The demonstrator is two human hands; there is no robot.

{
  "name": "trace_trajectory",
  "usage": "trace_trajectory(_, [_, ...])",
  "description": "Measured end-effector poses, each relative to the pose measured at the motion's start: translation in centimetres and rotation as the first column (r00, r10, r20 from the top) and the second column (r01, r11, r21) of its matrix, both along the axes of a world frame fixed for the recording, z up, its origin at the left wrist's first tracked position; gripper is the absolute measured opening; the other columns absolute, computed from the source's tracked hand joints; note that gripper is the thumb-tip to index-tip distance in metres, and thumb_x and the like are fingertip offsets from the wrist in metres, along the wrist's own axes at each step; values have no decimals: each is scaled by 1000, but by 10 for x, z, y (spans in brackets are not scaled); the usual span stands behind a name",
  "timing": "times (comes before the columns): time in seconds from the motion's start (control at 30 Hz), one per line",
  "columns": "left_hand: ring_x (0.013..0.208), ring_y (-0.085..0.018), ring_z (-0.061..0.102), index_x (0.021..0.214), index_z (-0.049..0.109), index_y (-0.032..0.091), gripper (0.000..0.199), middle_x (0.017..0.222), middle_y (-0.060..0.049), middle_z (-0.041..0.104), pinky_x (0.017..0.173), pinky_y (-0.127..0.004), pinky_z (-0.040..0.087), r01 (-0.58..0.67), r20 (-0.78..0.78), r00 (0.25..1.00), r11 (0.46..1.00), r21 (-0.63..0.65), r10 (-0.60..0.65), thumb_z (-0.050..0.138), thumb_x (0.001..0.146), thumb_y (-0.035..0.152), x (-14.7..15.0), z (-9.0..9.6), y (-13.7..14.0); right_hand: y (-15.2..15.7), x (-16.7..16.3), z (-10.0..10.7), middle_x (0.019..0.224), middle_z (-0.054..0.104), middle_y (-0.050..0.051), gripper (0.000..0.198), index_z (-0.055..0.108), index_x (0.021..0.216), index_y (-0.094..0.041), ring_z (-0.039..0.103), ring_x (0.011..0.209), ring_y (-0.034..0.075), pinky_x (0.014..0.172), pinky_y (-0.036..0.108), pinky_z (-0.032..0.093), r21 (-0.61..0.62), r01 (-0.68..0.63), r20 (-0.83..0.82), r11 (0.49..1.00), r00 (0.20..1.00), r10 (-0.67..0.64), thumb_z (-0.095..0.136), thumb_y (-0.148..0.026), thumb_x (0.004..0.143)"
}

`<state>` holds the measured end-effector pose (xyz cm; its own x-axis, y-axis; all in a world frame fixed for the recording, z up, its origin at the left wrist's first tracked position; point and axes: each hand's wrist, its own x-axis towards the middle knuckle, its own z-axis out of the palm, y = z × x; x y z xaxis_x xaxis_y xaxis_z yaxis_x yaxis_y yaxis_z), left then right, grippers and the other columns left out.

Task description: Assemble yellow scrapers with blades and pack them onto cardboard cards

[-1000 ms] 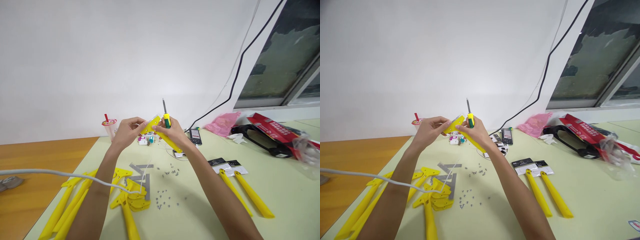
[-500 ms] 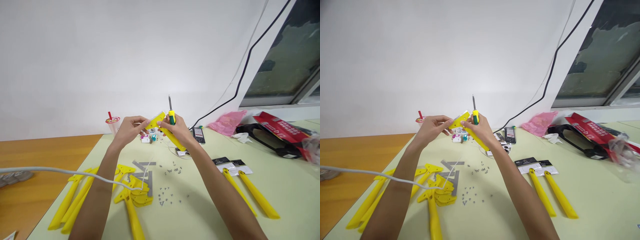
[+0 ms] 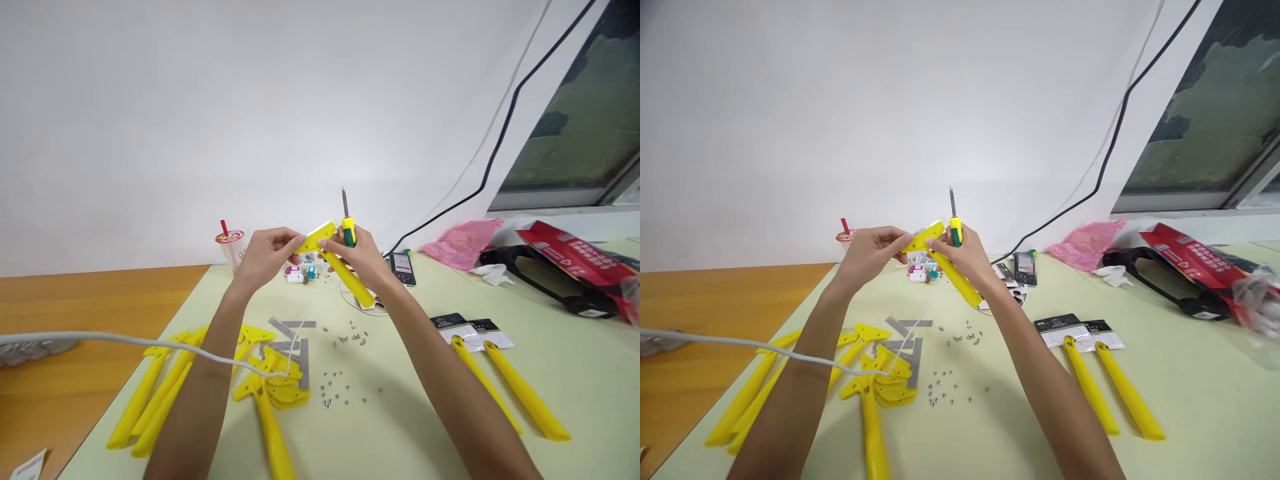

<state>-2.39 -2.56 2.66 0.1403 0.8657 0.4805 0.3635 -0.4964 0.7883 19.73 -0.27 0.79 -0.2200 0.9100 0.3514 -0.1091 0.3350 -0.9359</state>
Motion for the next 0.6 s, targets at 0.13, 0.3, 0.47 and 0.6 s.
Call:
trace_trajectory(0.13, [70, -20, 74, 98, 83, 18, 47, 87, -9, 80, 62, -31, 60, -4, 17, 1000, 999, 32, 3, 80, 89, 64, 2, -1, 1, 1, -2, 0, 85, 65, -1, 58, 51, 88, -26, 78, 93, 31, 59, 40, 68, -20, -11, -34, 1000, 999, 10, 100, -49, 69])
trace_trajectory(0.3, [72, -20, 74, 102, 85, 18, 42, 100, -12, 83, 64, -32, 61, 3, 54, 999, 1000, 11, -3, 86, 86, 57, 1, -1, 0, 0, -1, 0, 87, 66, 0, 56, 52, 87, -25, 79, 95, 30, 69, 44, 72, -16, -44, -46, 999, 998, 43, 101, -46, 70])
trace_trajectory(0.47, [72, -20, 74, 101, 87, 18, 44, 96, -12, 82, 60, -31, 58, 5, 39, 999, 1000, 20, -6, 86, 84, 59, -2, -1, 1, 2, 1, 2, 88, 64, -2, 59, 49, 87, -25, 78, 97, 27, 70, 38, 70, -23, 20, -41, 1000, 999, -21, 101, -47, 69])
trace_trajectory(0.6, [71, -20, 73, 98, 87, 18, 43, 92, -11, 82, 60, -30, 56, 18, -3, 1000, 1000, 23, -18, 88, 83, 58, -1, 0, -1, 4, 9, 5, 87, 57, -4, 66, 47, 87, -26, 78, 94, 26, 73, 38, 71, -27, 23, -33, 999, 999, -24, 105, -43, 62])
